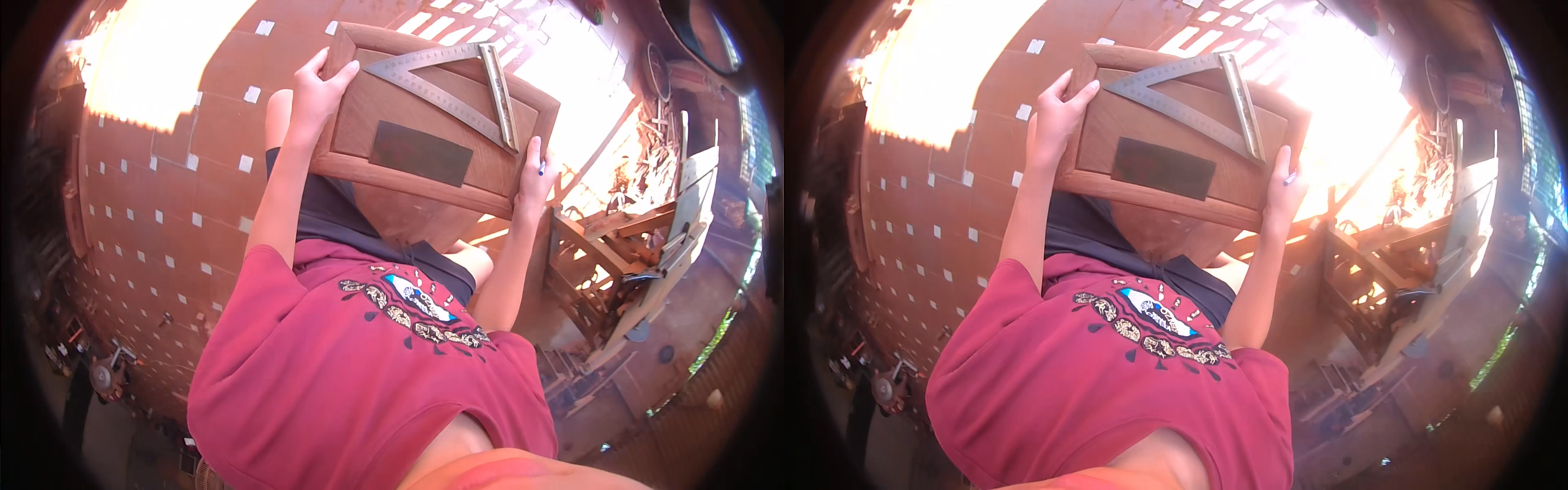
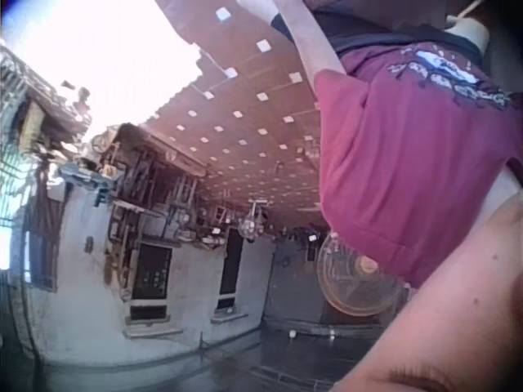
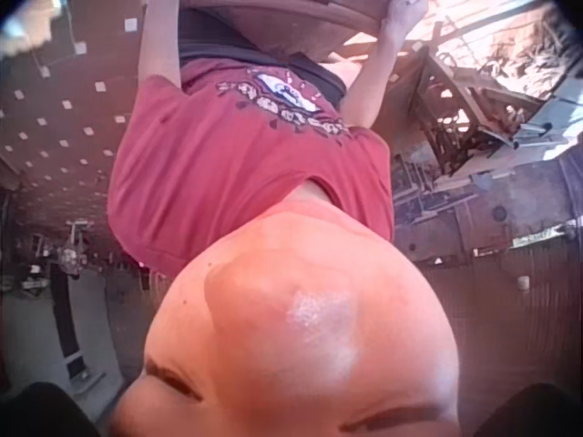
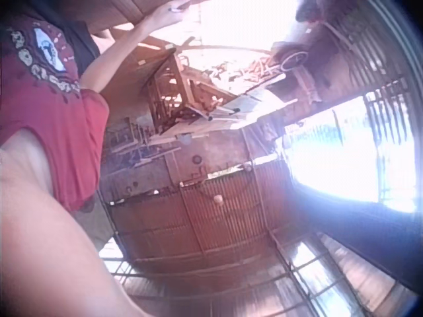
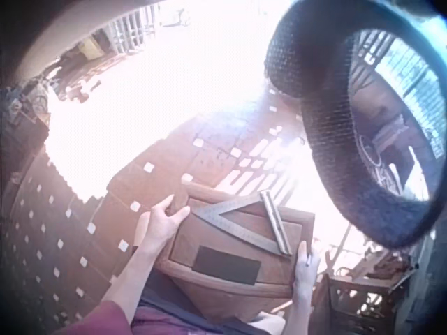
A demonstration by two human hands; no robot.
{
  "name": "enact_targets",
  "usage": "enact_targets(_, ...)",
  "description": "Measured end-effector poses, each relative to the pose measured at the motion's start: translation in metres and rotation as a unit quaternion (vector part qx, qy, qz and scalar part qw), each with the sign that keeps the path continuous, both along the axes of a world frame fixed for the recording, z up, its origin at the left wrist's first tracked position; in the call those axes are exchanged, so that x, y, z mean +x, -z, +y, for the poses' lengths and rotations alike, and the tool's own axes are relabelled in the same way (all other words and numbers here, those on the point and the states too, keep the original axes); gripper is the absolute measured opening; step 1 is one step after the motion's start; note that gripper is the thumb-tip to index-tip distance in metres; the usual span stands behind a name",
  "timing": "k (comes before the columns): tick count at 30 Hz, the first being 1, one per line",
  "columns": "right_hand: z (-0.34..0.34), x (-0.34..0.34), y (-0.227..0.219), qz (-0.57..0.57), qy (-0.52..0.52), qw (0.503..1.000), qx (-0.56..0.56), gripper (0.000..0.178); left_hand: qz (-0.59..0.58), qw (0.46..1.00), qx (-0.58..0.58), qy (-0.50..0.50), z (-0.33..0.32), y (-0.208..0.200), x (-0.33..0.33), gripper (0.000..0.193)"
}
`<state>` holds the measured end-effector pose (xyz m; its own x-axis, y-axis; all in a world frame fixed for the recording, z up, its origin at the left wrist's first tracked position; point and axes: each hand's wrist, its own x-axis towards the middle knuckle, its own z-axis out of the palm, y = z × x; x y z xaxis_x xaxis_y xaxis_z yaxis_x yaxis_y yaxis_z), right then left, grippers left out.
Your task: The person uses a set square and a pencil to mark lines on a wooden panel. They then use sandpaper to smooth the surface of the panel.
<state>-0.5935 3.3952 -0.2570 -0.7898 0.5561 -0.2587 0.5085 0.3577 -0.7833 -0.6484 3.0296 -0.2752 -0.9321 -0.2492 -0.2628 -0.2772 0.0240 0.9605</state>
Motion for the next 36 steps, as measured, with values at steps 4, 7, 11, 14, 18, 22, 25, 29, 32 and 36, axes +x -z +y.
enact_targets(4,-0.084,-0.094,-0.101,-0.047,-0.104,0.992,0.052,0.057,-0.078,0.995,0.006,-0.060,-0.079,-0.080,-0.018,0.068)
enact_targets(7,-0.165,-0.146,-0.162,0.001,-0.177,0.984,0.009,0.036,-0.076,0.988,-0.060,-0.118,-0.143,-0.119,-0.015,0.093)
enact_targets(11,-0.278,-0.205,-0.211,0.000,-0.292,0.956,0.013,0.039,-0.100,0.972,0.005,-0.215,-0.234,-0.164,-0.002,0.100)
enact_targets(14,-0.345,-0.230,-0.237,-0.045,-0.364,0.930,-0.016,0.040,-0.102,0.958,0.033,-0.266,-0.285,-0.199,0.012,0.095)
enact_targets(18,-0.382,-0.275,-0.214,-0.072,-0.421,0.903,0.042,0.053,-0.083,0.948,-0.045,-0.304,-0.336,-0.236,0.015,0.086)
enact_targets(22,-0.431,-0.307,-0.210,-0.002,-0.462,0.887,0.015,0.043,-0.061,0.936,-0.035,-0.346,-0.368,-0.249,0.003,0.076)
enact_targets(25,-0.458,-0.349,-0.202,0.001,-0.516,0.856,-0.013,0.042,-0.083,0.910,-0.018,-0.406,-0.367,-0.266,-0.007,0.076)
enact_targets(29,-0.545,-0.404,-0.206,-0.090,-0.605,0.785,-0.099,0.039,-0.189,0.826,-0.114,-0.519,-0.354,-0.265,-0.022,0.085)
enact_targets(32,-0.622,-0.447,-0.205,-0.101,-0.694,0.706,-0.099,0.041,-0.189,0.750,-0.107,-0.625,-0.333,-0.263,-0.026,0.085)
enact_targets(36,-0.712,-0.440,-0.229,-0.093,-0.806,0.579,-0.073,0.048,-0.129,0.642,-0.059,-0.754,-0.295,-0.284,-0.029,0.052)
